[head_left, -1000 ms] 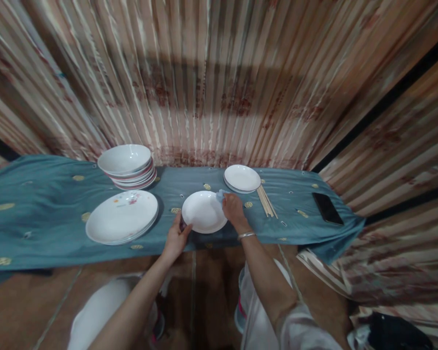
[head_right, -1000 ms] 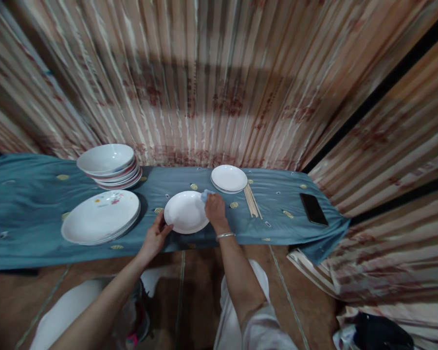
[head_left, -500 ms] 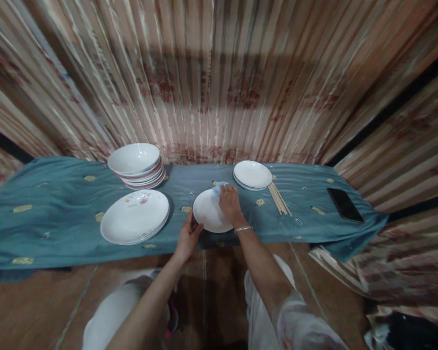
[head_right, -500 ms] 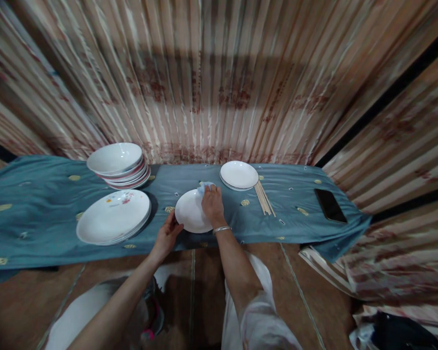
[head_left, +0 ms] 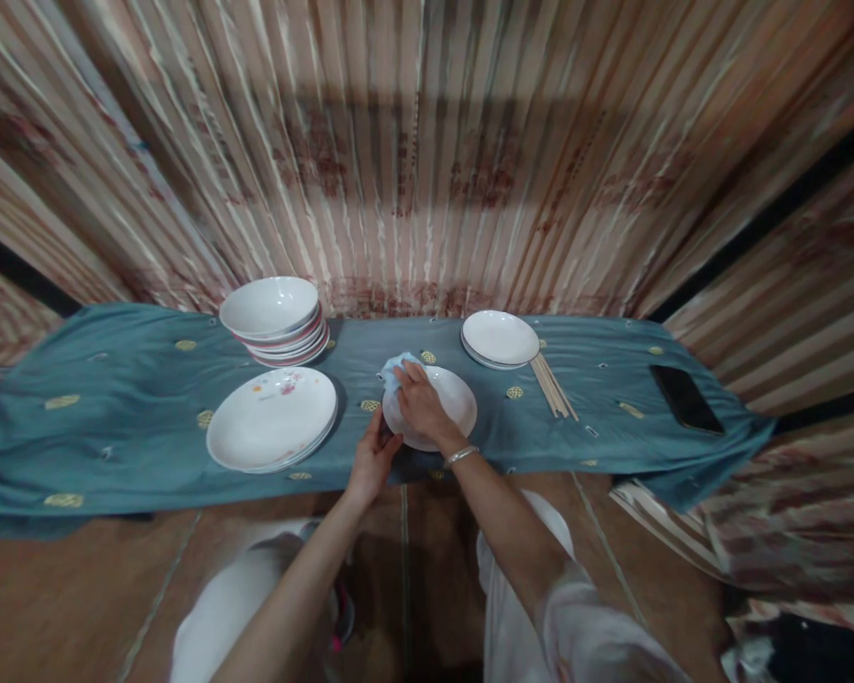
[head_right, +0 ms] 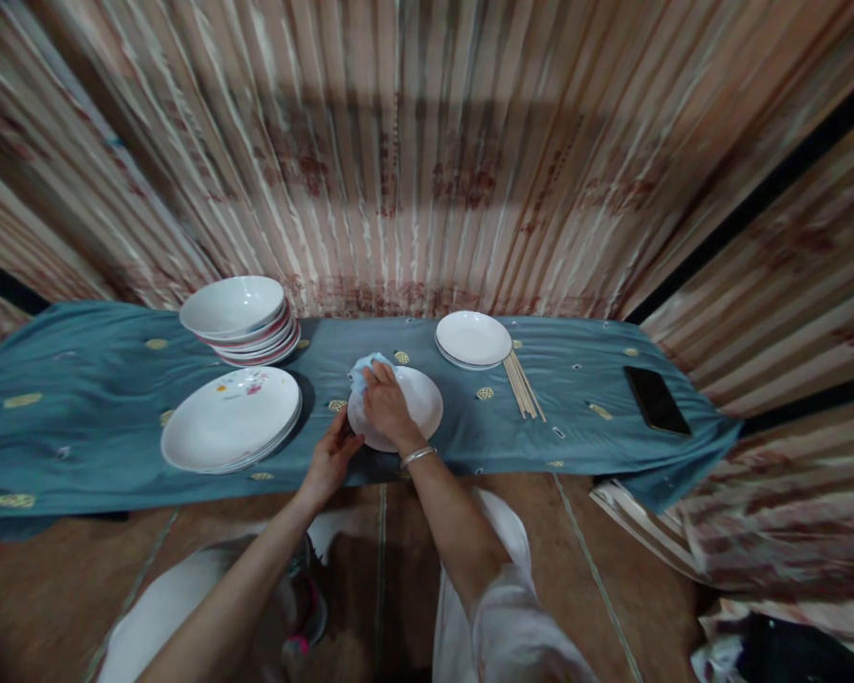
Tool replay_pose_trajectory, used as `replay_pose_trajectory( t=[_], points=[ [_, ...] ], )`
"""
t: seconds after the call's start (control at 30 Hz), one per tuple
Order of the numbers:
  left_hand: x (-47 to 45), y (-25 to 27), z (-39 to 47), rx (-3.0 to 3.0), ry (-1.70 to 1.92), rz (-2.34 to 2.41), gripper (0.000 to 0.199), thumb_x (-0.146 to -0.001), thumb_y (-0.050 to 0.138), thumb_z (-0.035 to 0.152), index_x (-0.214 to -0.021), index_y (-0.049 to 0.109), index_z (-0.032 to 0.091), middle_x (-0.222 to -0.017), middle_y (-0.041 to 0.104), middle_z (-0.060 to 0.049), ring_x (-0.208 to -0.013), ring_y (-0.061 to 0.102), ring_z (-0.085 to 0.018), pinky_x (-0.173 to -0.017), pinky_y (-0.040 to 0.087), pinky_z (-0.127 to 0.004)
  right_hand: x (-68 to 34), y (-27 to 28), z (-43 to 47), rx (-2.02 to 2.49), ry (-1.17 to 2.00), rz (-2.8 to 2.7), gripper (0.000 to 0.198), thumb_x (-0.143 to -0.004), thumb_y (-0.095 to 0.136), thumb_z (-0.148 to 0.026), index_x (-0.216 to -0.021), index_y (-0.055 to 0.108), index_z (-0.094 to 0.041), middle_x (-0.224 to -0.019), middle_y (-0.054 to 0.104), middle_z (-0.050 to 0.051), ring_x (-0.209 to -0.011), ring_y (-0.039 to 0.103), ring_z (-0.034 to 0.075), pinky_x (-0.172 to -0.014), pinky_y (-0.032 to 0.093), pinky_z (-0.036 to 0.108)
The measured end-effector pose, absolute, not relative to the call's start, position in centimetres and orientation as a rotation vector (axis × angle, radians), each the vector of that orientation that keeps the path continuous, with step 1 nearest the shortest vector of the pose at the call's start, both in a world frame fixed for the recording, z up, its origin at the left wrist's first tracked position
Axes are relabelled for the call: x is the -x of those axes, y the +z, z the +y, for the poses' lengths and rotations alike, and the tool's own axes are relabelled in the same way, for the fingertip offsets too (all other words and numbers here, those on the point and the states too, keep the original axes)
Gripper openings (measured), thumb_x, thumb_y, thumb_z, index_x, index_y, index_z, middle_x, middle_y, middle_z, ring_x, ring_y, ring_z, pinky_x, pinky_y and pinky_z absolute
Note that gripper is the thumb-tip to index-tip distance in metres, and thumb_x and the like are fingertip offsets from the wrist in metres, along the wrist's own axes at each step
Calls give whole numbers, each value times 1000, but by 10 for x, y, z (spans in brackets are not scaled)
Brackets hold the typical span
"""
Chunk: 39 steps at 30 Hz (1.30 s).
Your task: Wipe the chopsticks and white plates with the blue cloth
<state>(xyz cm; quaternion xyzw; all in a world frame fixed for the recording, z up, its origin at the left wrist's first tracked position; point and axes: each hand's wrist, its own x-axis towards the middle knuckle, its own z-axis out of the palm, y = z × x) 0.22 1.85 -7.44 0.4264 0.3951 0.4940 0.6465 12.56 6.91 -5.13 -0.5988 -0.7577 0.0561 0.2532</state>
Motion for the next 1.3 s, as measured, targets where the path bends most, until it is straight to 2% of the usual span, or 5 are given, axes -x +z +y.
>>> replay_pose_trajectory(
  t=[0.2, 0.37, 0.77, 1.03, 1.3],
  points=[
    [4, -73, 21, -879, 1119, 950, 74, -56, 71, 20, -128, 54, 19, -137, 54, -10, -126, 49, -26, -105, 37, -38, -118, -53, 56, 1471, 338, -2134, 49, -87, 38, -12, -135, 42, -2, -147, 35, 21, -141, 24, 24, -116, 24, 42],
    [11, -65, 25, -784, 1118, 922, 46, -57, 61, 19, -102, 66, 16, -108, 70, -9, -115, 57, -26, -102, 39, -40, -122, -50, 49, 1348, 409, -2176, 44, -91, 36, -15, -134, 45, -8, -146, 39, 18, -140, 28, 21, -114, 28, 43],
    [12, -56, 28, -666, 1157, 874, 17, -54, 59, 23, -71, 59, 18, -77, 68, -4, -92, 64, -24, -87, 48, -37, -134, -43, 19, 1265, 645, -2170, 40, -91, 43, -14, -128, 56, -17, -137, 54, 11, -132, 44, 17, -110, 34, 36],
    [13, -61, 30, -654, 1156, 971, 33, -57, 67, 29, -87, 66, 15, -80, 69, -3, -80, 64, -18, -76, 49, -29, -155, -26, -8, 1141, 719, -2163, 24, -90, 48, -13, -100, 70, -17, -106, 70, 6, -97, 63, 14, -87, 44, 24],
    [9, -67, 32, -829, 1180, 929, 53, -45, 84, 23, -92, 62, 16, -89, 70, -5, -89, 64, -19, -92, 44, -34, -190, -17, -24, 1286, 752, -2183, 30, -93, 50, -29, -71, 66, -16, -66, 61, -2, -63, 54, 9, -60, 36, 18]
  ],
)
